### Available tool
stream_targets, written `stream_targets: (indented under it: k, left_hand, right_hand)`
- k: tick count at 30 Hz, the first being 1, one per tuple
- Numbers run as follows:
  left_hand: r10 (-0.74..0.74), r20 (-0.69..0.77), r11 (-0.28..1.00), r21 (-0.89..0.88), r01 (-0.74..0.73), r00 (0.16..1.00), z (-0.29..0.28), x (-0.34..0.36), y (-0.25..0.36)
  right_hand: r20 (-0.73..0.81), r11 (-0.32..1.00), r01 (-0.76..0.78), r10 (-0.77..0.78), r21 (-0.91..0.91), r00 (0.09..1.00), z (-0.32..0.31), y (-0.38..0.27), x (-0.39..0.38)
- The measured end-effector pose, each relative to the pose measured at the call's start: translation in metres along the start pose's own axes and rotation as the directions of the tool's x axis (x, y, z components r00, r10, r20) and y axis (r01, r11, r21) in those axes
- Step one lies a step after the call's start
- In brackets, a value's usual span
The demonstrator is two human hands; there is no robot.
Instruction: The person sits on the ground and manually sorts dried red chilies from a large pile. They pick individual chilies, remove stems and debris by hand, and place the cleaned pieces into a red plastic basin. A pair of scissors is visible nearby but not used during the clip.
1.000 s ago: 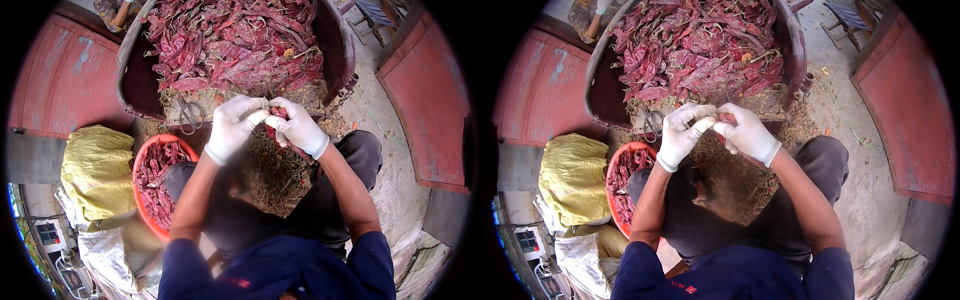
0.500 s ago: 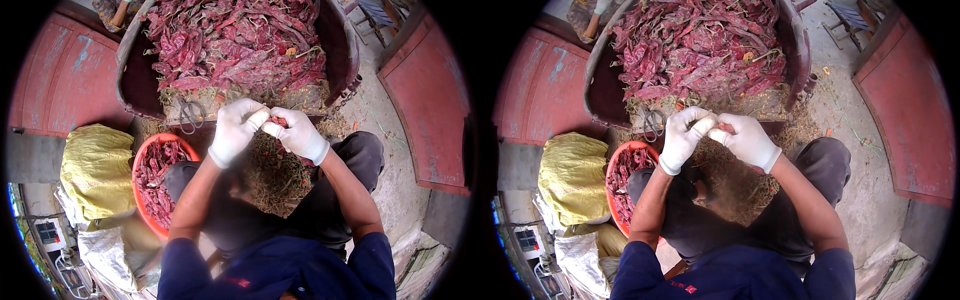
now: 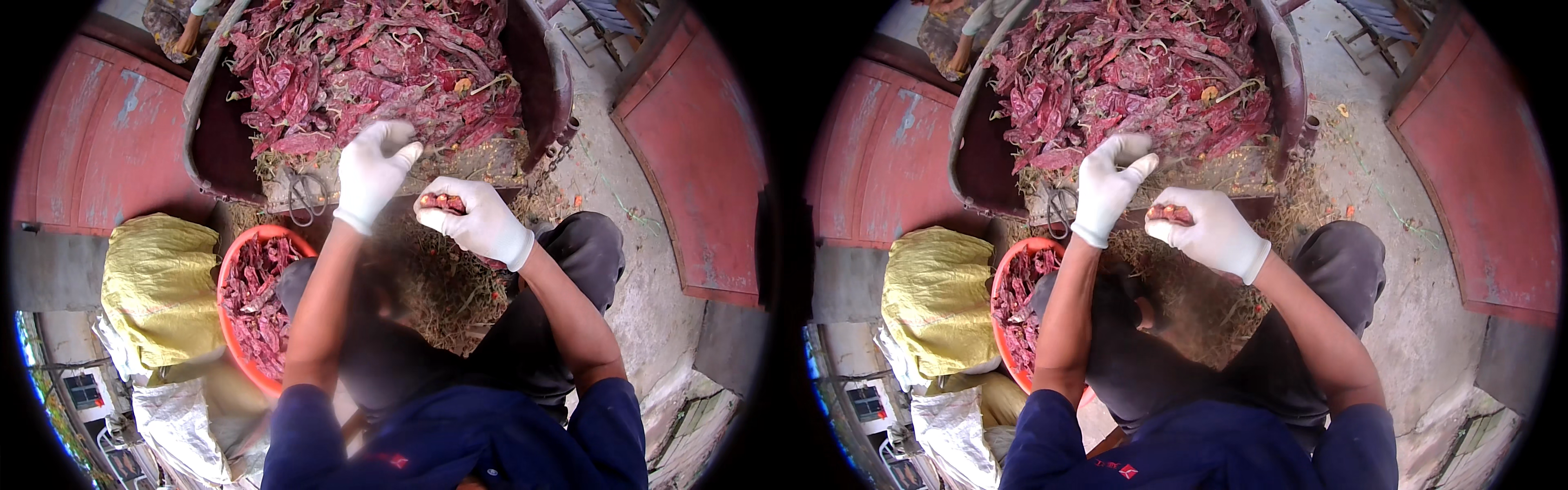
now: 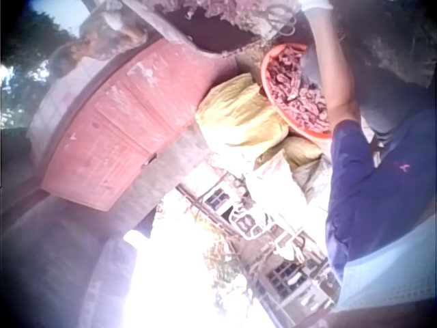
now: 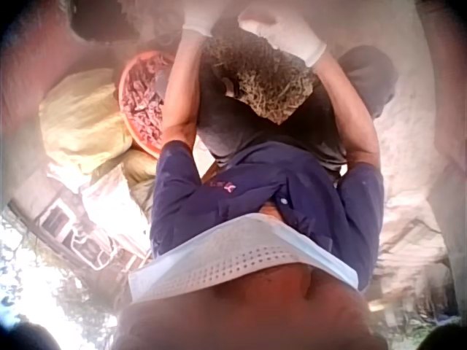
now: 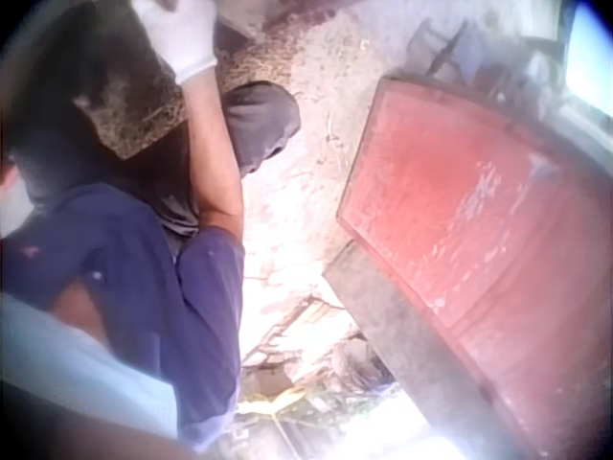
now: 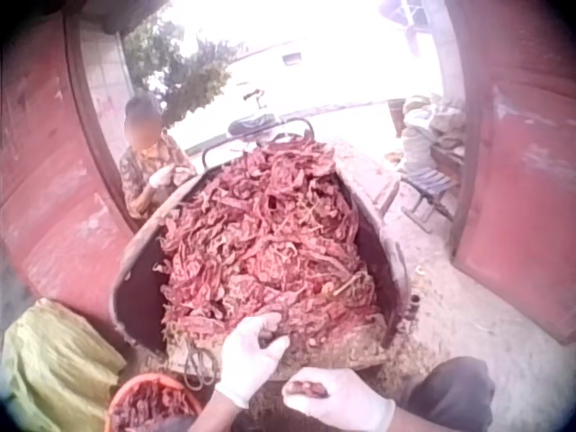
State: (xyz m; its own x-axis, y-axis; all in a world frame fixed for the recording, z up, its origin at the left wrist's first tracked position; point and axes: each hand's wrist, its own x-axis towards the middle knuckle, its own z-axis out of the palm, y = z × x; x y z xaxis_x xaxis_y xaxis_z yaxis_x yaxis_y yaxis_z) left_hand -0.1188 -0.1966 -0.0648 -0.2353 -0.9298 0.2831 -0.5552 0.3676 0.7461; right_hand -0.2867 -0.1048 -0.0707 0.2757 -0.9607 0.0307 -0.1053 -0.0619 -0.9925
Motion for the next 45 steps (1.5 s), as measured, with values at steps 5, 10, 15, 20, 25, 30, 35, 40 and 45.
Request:
stream_targets:
  k: [5,10,15,20,25,30,35,40,45]
  left_hand:
    - [0.288,-0.125,0.847,0.495,-0.191,0.95,0.023,0.033,0.008]
    - [0.282,-0.102,0.806,0.565,-0.178,0.954,0.037,0.045,0.006]
    - [-0.012,-0.181,0.997,-0.071,-0.001,0.983,0.017,0.034,0.013]
    - [-0.241,0.11,0.689,-0.681,0.25,0.964,-0.008,0.004,0.02]
    - [-0.236,0.373,0.544,-0.714,0.44,0.897,-0.015,-0.016,0.021]
    - [-0.225,0.448,0.606,-0.631,0.485,0.865,-0.016,-0.025,0.026]
    - [-0.17,0.394,0.677,-0.619,0.398,0.903,-0.013,-0.034,0.029]
    - [-0.107,0.374,0.748,-0.58,0.323,0.921,-0.009,-0.035,0.023]
    - [-0.154,0.327,0.765,-0.558,0.322,0.932,-0.02,-0.033,0.029]
  right_hand:
    - [-0.053,0.978,-0.13,0.14,0.162,0.989,-0.006,-0.009,0.002]
    - [-0.086,0.952,-0.17,0.197,0.253,0.977,-0.01,-0.001,0.009]
    - [-0.131,0.884,-0.234,0.308,0.404,0.942,-0.017,-0.011,0.011]
    - [-0.227,0.751,-0.035,0.243,0.659,0.943,-0.027,-0.001,0.018]
    - [-0.222,0.826,0.005,0.146,0.564,0.964,-0.015,-0.013,0.015]
    - [-0.205,0.877,-0.061,0.179,0.477,0.962,-0.016,-0.001,0.019]
    - [-0.184,0.739,-0.107,0.301,0.665,0.936,-0.016,0.009,0.021]
    - [-0.089,0.577,-0.165,0.386,0.8,0.918,-0.017,0.005,0.019]
    - [-0.198,0.94,-0.153,0.219,0.304,0.955,-0.01,0.006,0.016]
